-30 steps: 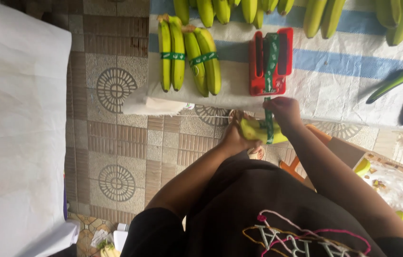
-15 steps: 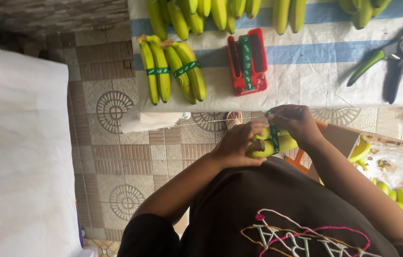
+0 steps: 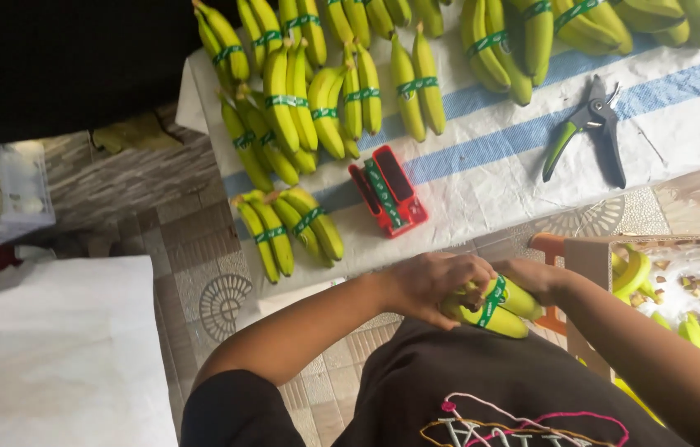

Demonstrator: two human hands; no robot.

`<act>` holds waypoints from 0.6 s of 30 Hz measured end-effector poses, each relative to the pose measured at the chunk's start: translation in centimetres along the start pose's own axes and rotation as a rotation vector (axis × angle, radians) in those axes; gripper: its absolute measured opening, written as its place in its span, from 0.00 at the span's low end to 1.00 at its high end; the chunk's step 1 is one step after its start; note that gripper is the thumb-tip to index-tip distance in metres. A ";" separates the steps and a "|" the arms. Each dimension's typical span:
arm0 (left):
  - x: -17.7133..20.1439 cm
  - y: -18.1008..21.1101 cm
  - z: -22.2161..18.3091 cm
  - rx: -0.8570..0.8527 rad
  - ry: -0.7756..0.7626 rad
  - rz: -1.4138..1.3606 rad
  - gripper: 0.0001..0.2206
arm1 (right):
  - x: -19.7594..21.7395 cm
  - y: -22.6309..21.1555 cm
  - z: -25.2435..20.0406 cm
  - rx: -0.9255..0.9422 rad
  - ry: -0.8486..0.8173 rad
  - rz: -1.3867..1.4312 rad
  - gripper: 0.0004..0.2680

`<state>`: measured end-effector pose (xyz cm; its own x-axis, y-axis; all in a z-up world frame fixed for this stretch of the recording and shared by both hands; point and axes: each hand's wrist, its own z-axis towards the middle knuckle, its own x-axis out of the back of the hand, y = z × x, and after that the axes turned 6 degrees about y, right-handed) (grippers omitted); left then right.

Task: Bundling bunches of green bananas with green tape using a manual dispenser and packing them into a cardboard box.

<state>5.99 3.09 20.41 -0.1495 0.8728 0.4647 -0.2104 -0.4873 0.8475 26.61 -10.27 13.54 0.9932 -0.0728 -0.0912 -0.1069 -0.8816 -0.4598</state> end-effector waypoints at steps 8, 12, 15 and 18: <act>3.7 1.0 -0.1 0.359 0.348 -0.143 0.50 | 1.3 -3.2 -2.5 0.576 -0.092 0.298 0.20; 1.2 -0.4 -4.3 0.619 0.836 -0.242 0.39 | 1.4 -9.6 2.5 0.561 0.277 0.555 0.18; -1.5 0.3 -8.0 0.760 1.073 -0.258 0.25 | 4.6 -14.8 10.5 0.483 0.416 0.642 0.20; -3.8 -0.6 -12.5 0.906 1.135 -0.177 0.21 | 6.2 -20.2 15.2 0.481 0.577 0.735 0.20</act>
<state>-5.37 -0.25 14.93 -0.9418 0.2182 0.2556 0.2964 0.1809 0.9378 34.24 14.23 8.81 0.5347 -0.8374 -0.1134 -0.5741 -0.2615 -0.7759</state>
